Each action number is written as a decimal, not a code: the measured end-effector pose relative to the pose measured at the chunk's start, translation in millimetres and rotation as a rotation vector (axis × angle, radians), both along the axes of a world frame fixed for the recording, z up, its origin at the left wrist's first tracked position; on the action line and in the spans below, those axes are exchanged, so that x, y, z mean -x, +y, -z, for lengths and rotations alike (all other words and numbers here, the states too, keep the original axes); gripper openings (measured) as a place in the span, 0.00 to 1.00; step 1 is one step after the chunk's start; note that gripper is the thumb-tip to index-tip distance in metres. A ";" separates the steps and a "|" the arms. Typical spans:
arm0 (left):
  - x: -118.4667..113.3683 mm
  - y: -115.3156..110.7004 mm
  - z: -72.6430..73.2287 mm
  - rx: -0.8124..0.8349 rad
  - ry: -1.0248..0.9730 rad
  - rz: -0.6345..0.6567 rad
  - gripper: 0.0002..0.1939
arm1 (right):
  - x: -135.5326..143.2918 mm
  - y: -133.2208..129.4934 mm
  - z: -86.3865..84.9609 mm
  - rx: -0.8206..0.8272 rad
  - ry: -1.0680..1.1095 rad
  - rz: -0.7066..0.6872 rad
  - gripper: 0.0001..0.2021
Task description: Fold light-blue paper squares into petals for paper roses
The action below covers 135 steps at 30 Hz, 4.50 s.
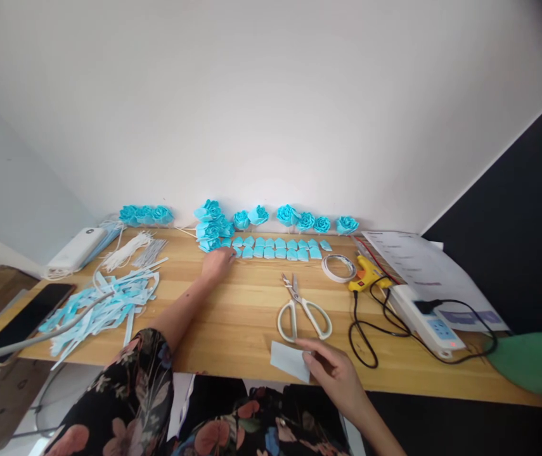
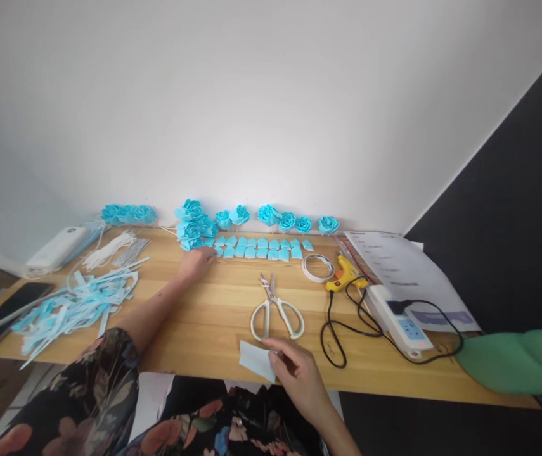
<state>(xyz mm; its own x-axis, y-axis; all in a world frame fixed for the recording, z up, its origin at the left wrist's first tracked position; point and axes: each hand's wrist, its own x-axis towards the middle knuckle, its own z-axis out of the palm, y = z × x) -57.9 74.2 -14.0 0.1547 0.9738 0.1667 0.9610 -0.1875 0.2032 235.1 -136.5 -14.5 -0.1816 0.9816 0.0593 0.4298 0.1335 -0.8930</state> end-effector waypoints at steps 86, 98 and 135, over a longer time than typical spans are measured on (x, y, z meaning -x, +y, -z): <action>-14.0 46.8 -15.8 -0.032 0.239 0.383 0.24 | -0.8 0.1 0.9 0.030 0.017 -0.043 0.15; -15.8 38.6 -17.1 -0.074 0.150 0.366 0.25 | 0.5 1.3 -0.4 0.032 0.021 -0.031 0.14; -71.5 -74.6 -27.7 0.578 -1.763 0.205 0.20 | 30.1 126.3 -58.8 -0.268 -0.044 -0.055 0.17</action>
